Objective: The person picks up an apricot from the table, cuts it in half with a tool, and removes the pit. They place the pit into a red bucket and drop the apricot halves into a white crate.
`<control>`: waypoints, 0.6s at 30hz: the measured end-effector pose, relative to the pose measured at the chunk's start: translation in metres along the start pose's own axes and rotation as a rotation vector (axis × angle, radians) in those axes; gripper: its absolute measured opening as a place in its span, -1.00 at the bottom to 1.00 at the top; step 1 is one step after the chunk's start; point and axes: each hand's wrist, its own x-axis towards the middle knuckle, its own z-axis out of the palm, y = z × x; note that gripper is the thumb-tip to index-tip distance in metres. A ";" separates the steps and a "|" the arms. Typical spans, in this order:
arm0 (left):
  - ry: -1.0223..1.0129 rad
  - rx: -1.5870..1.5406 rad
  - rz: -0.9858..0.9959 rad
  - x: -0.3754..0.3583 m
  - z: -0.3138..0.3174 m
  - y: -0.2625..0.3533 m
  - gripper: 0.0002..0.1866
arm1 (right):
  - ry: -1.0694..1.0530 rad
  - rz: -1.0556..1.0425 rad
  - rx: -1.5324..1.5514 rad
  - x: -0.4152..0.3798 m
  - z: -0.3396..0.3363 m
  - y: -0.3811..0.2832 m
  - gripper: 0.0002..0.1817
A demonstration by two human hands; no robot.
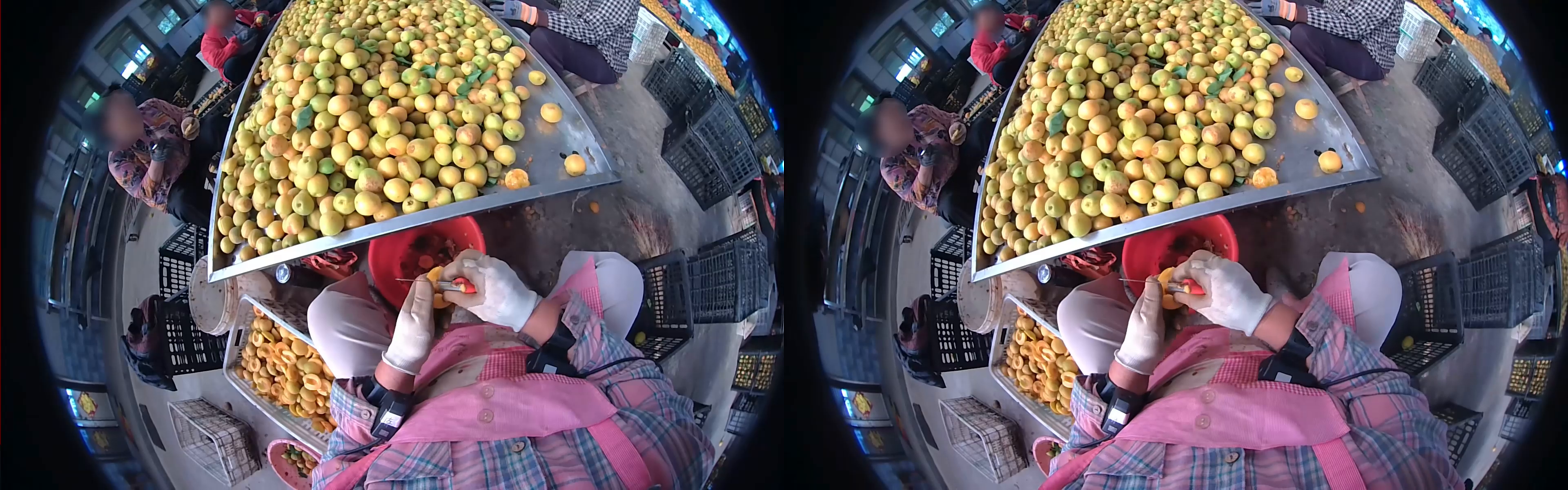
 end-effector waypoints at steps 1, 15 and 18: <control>0.016 0.051 0.048 0.000 0.000 0.000 -0.48 | 0.022 0.016 -0.008 -0.001 0.002 -0.002 -0.74; 0.004 0.115 0.245 0.008 0.018 -0.020 -0.53 | 0.562 0.395 0.863 0.003 0.033 0.004 -0.86; -0.005 -0.140 0.231 0.003 0.018 -0.014 -0.55 | 0.408 0.756 0.915 0.003 0.007 0.002 -0.88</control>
